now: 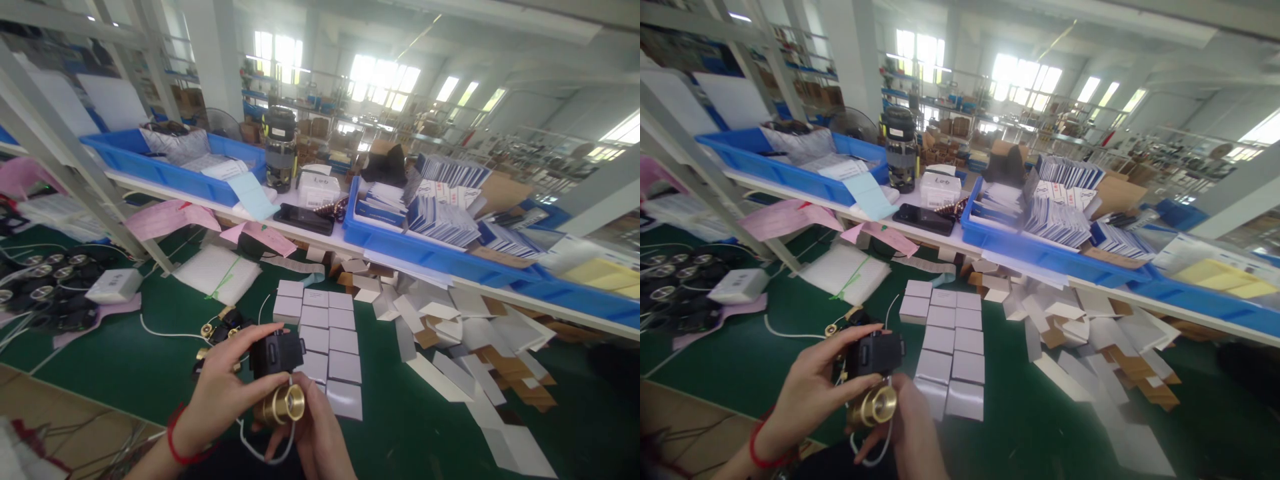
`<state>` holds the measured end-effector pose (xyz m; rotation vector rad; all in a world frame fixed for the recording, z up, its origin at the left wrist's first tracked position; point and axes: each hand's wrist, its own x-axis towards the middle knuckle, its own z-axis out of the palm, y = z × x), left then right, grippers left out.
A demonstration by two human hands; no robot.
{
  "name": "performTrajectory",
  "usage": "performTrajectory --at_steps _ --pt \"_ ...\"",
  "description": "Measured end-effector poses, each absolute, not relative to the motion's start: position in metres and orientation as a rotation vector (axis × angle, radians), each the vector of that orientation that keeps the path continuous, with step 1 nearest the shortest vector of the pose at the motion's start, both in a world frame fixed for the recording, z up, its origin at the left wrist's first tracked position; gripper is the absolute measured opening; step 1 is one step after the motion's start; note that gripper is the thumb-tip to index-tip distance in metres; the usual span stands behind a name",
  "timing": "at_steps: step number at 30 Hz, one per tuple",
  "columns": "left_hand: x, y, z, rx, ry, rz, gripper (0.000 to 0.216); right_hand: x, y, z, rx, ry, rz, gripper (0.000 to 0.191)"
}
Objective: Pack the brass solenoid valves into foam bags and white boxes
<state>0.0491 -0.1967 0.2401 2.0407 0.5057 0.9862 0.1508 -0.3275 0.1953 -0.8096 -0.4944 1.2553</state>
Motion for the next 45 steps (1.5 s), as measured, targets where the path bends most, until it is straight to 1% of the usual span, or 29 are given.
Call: performTrajectory --at_steps 1,5,7,9,10,13,14,16,19,21,24,27,32,35,39,45 --pt "0.049 -0.195 0.243 2.153 0.499 1.024 0.048 0.151 -0.331 0.196 -0.826 -0.521 1.215 0.064" --pt "0.056 -0.199 0.254 2.397 0.346 1.106 0.049 0.143 -0.336 0.185 -0.912 -0.558 1.17 0.064" --pt "0.06 -0.203 0.257 2.395 0.319 1.058 0.054 0.138 -0.334 0.176 -0.897 -0.52 1.164 0.061" --pt "0.062 -0.204 0.257 2.307 0.352 0.944 0.06 0.135 -0.33 0.166 -0.791 -0.469 1.183 0.058" --pt "0.062 -0.203 0.256 2.234 0.378 0.885 0.059 0.135 -0.329 0.161 -0.719 -0.444 1.192 0.055" --pt "0.063 -0.198 0.246 1.94 0.479 0.754 0.041 0.138 -0.325 0.153 -0.524 -0.391 1.213 0.047" --pt "0.064 -0.196 0.242 1.842 0.491 0.709 0.039 0.139 -0.325 0.153 -0.477 -0.381 1.215 0.044" --pt "0.065 -0.197 0.233 1.671 0.489 0.564 0.046 0.142 -0.324 0.155 -0.438 -0.373 1.223 0.043" --pt "0.065 -0.206 0.225 1.566 0.512 0.389 0.063 0.147 -0.321 0.162 -0.529 -0.332 1.198 0.041" --pt "0.063 -0.214 0.226 1.673 0.505 0.418 0.067 0.152 -0.318 0.168 -0.668 -0.301 1.126 0.042" --pt "0.06 -0.221 0.235 1.925 0.323 0.53 0.058 0.16 -0.313 0.178 -0.895 -0.308 0.995 0.044" --pt "0.059 -0.222 0.242 2.024 0.151 0.627 0.058 0.168 -0.312 0.185 -1.052 -0.383 0.96 0.037" --pt "0.061 -0.221 0.247 2.076 0.079 0.652 0.057 0.172 -0.314 0.184 -1.023 -0.472 0.976 0.028" --pt "0.059 -0.221 0.246 2.133 0.036 0.651 0.064 0.174 -0.315 0.181 -0.997 -0.499 0.933 0.024" --pt "0.053 -0.22 0.238 2.264 0.047 0.652 0.08 0.182 -0.319 0.18 -1.016 -0.494 0.774 0.031" --pt "0.045 -0.225 0.22 2.263 0.229 0.664 0.082 0.191 -0.326 0.187 -1.089 -0.543 0.596 0.028"
